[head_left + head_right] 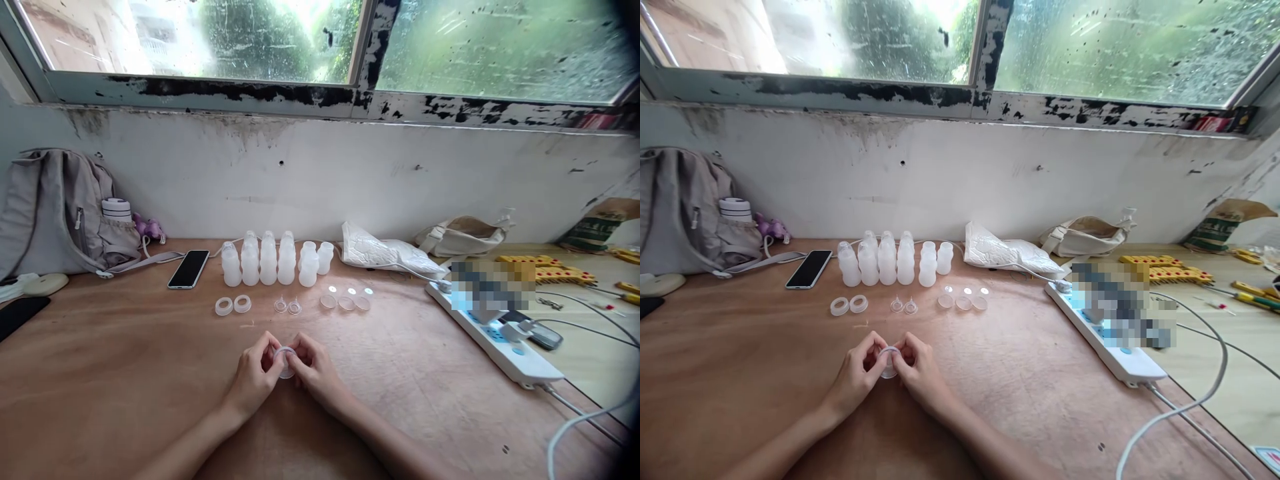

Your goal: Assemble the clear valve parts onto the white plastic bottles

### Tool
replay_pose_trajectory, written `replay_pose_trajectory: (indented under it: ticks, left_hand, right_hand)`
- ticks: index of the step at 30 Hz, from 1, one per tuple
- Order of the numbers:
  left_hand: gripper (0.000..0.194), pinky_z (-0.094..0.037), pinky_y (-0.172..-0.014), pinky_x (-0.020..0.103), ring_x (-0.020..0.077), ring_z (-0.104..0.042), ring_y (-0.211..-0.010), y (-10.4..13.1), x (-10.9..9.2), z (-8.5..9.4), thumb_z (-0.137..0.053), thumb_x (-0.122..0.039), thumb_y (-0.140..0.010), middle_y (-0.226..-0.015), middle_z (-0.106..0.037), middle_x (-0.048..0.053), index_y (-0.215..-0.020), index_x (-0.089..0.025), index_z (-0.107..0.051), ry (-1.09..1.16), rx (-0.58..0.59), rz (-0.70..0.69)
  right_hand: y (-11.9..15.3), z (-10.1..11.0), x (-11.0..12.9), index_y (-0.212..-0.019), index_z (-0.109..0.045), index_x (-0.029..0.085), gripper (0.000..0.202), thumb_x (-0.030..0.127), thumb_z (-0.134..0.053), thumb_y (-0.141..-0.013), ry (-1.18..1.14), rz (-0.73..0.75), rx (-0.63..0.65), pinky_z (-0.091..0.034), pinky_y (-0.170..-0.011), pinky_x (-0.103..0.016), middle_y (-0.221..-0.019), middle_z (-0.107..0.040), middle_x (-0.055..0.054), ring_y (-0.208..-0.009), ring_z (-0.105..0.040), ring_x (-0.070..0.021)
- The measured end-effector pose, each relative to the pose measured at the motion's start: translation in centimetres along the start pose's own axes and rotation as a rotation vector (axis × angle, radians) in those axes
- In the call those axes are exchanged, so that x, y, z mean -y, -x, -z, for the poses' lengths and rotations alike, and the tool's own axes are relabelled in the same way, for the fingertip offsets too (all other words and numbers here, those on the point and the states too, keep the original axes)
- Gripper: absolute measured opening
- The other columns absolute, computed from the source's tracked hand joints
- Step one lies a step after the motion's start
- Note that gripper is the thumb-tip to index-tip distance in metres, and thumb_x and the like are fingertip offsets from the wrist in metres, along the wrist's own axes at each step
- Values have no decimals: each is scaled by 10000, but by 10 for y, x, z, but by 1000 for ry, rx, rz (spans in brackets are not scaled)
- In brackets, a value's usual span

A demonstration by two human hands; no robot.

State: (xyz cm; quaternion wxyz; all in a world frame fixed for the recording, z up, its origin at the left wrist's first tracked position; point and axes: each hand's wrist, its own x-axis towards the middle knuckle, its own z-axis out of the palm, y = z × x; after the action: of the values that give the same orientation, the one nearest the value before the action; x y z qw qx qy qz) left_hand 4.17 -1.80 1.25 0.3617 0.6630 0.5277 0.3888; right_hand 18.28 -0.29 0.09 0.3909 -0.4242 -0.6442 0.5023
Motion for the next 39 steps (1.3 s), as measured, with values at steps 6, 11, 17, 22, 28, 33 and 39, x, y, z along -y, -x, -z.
replay_pose_trajectory:
  ticks: [6,11,17,22,28,33,39]
  left_hand:
    - [114,-346,-497,196,101,-455,-504,-1,0,0,-444,-284,-801,-577,-485,-43,-741,-192,-476,-7,-24,-1]
    - [129,-408,-551,211,111,-527,-546,1,-3,-1,-478,-251,-768,-700,-585,-25,-891,-212,-484,-36,-25,-13]
    - [85,-418,-568,222,117,-537,-576,1,-1,0,-438,-238,-798,-727,-572,-15,-875,-208,-458,-39,-30,14]
    - [100,-444,-593,236,128,-578,-641,-3,8,5,-431,-248,-814,-803,-575,8,-902,-200,-438,71,-65,35]
    - [158,-486,-660,258,157,-596,-797,-8,13,5,-432,-212,-797,-960,-576,56,-940,-183,-493,238,-19,-23]
    - [330,-415,-875,327,206,-511,-1035,-10,15,10,-341,-131,-750,-1052,-580,69,-970,-167,-585,217,-17,-84]
    - [356,-437,-861,332,210,-556,-994,-9,12,15,-357,-218,-798,-1080,-600,87,-1108,-132,-510,379,112,-18]
  right_hand:
    - [-2,1,0,-727,-495,179,142,301,-494,-799,92,63,-34,-328,-403,-187,-516,-467,48,-438,-417,-78]
    - [-1,3,2,-734,-498,178,15,178,-499,-749,186,107,-107,-327,-451,-198,-527,-465,53,-471,-400,-80]
    - [-1,3,2,-879,-483,183,148,297,-516,-790,-39,38,25,-393,-456,-202,-635,-520,35,-492,-475,-84]
    - [-7,5,-1,-1260,-192,257,609,471,-503,-781,-401,-142,89,-406,-362,-194,-689,-543,37,-428,-536,-98]
    - [-11,9,-7,-921,-490,166,341,432,-591,-733,-333,-99,93,-322,-309,-153,-580,-515,64,-334,-444,-44]
    - [-9,9,-5,-920,-485,167,345,389,-635,-704,-308,-103,103,-368,-346,-173,-511,-493,88,-349,-459,-60]
    - [-9,8,-6,-882,-482,154,344,385,-649,-690,-302,-108,70,-412,-376,-196,-505,-522,73,-378,-499,-79]
